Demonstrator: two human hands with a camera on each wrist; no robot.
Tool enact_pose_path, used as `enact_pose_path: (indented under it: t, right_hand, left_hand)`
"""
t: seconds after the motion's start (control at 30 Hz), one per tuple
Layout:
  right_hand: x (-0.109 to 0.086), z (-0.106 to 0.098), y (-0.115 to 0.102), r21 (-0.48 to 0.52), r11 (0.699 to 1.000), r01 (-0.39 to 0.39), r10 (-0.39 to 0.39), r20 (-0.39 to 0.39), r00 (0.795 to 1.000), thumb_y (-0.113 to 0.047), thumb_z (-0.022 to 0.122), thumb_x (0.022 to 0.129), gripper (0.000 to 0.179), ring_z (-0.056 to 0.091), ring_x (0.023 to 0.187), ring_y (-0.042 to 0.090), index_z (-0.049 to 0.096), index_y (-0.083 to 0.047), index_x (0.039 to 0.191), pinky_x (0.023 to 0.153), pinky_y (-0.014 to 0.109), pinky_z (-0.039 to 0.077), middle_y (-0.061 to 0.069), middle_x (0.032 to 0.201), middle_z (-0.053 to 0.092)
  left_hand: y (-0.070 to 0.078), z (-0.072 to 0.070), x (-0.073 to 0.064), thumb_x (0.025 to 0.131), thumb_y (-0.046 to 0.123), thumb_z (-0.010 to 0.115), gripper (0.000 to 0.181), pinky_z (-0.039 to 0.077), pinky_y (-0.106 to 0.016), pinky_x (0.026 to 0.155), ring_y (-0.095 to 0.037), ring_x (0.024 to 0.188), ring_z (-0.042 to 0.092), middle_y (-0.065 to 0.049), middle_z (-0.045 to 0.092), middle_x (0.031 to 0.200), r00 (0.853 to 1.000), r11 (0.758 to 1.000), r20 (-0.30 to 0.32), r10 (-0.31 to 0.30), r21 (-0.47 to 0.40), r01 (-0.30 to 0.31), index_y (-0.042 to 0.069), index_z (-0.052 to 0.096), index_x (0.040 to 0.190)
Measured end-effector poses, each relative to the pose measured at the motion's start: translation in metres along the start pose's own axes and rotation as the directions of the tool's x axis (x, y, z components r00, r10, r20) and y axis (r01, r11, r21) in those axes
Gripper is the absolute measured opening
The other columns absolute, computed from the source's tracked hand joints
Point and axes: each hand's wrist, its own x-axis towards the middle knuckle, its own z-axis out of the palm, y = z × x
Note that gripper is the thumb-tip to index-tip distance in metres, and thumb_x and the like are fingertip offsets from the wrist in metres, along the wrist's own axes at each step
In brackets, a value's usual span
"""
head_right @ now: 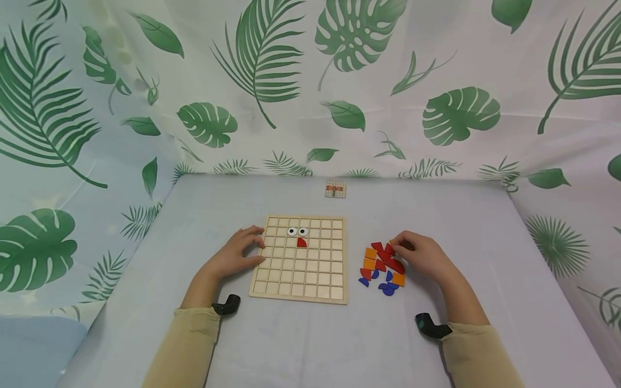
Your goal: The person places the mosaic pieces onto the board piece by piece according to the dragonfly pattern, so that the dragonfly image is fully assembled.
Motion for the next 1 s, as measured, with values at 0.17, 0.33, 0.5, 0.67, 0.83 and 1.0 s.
enact_pose_path:
  t: [0.17,0.33,0.5,0.67,0.83,1.0]
  right_hand:
    - [0.002,0.005,0.009,0.008,1.000,-0.014,0.014,-0.024,1.000,-0.041,0.055,0.100,0.030,0.054,0.095,0.025,0.062,-0.016,0.116,0.075,0.027,0.050,0.006,0.102,0.065]
    - [0.003,0.007,0.013,0.020,1.000,-0.009,0.010,-0.041,0.999,-0.038,0.056,0.100,0.030,0.054,0.098,0.026,0.062,-0.016,0.120,0.078,0.029,0.053,0.008,0.108,0.064]
    - [0.005,0.009,0.017,-0.017,0.998,0.066,-0.066,-0.050,0.997,-0.027,0.060,0.099,0.027,0.055,0.105,0.027,0.061,-0.018,0.125,0.091,0.045,0.056,0.008,0.117,0.063]
    - [0.006,0.012,0.023,-0.056,0.986,0.156,-0.158,-0.033,0.987,-0.021,0.062,0.097,0.033,0.055,0.109,0.027,0.060,-0.027,0.130,0.097,0.052,0.053,0.006,0.124,0.062]
    - [0.007,0.012,0.025,-0.073,0.980,0.185,-0.186,-0.003,0.983,-0.017,0.061,0.097,0.038,0.051,0.126,0.036,0.058,-0.030,0.133,0.105,0.064,0.044,0.011,0.141,0.056]
    - [0.007,0.012,0.026,-0.099,0.978,0.182,-0.184,-0.014,0.983,-0.015,0.063,0.096,0.035,0.054,0.113,0.031,0.060,-0.027,0.129,0.100,0.059,0.050,0.010,0.131,0.058]
  left_hand:
    - [-0.001,0.001,0.000,0.088,0.034,0.074,0.027,0.009,-0.050,0.127,-0.029,0.146,0.035,-0.007,0.044,0.152,1.000,1.000,0.002,-0.007,-0.002,0.007,0.021,0.059,0.107]
    - [-0.004,0.002,0.000,0.088,0.034,0.074,0.027,0.010,-0.051,0.127,-0.029,0.146,0.036,-0.006,0.044,0.151,1.000,1.000,-0.007,-0.001,0.002,0.001,0.022,0.059,0.107]
    - [-0.004,0.001,0.000,0.088,0.034,0.074,0.028,0.009,-0.050,0.127,-0.028,0.147,0.034,-0.005,0.043,0.152,1.000,1.000,-0.001,-0.011,-0.003,0.011,0.021,0.059,0.108]
    - [-0.004,0.002,0.000,0.088,0.034,0.074,0.028,0.009,-0.050,0.127,-0.028,0.147,0.034,-0.006,0.044,0.152,1.000,1.000,-0.002,-0.006,-0.001,0.006,0.022,0.059,0.108]
    - [-0.005,0.002,0.001,0.088,0.034,0.074,0.028,0.008,-0.050,0.127,-0.028,0.146,0.035,-0.006,0.044,0.152,1.000,1.000,-0.002,-0.001,0.002,0.001,0.022,0.059,0.107]
    - [-0.005,0.002,0.002,0.088,0.035,0.074,0.028,0.008,-0.049,0.128,-0.027,0.146,0.035,-0.005,0.043,0.152,1.000,1.000,0.003,-0.004,0.008,0.004,0.022,0.059,0.108]
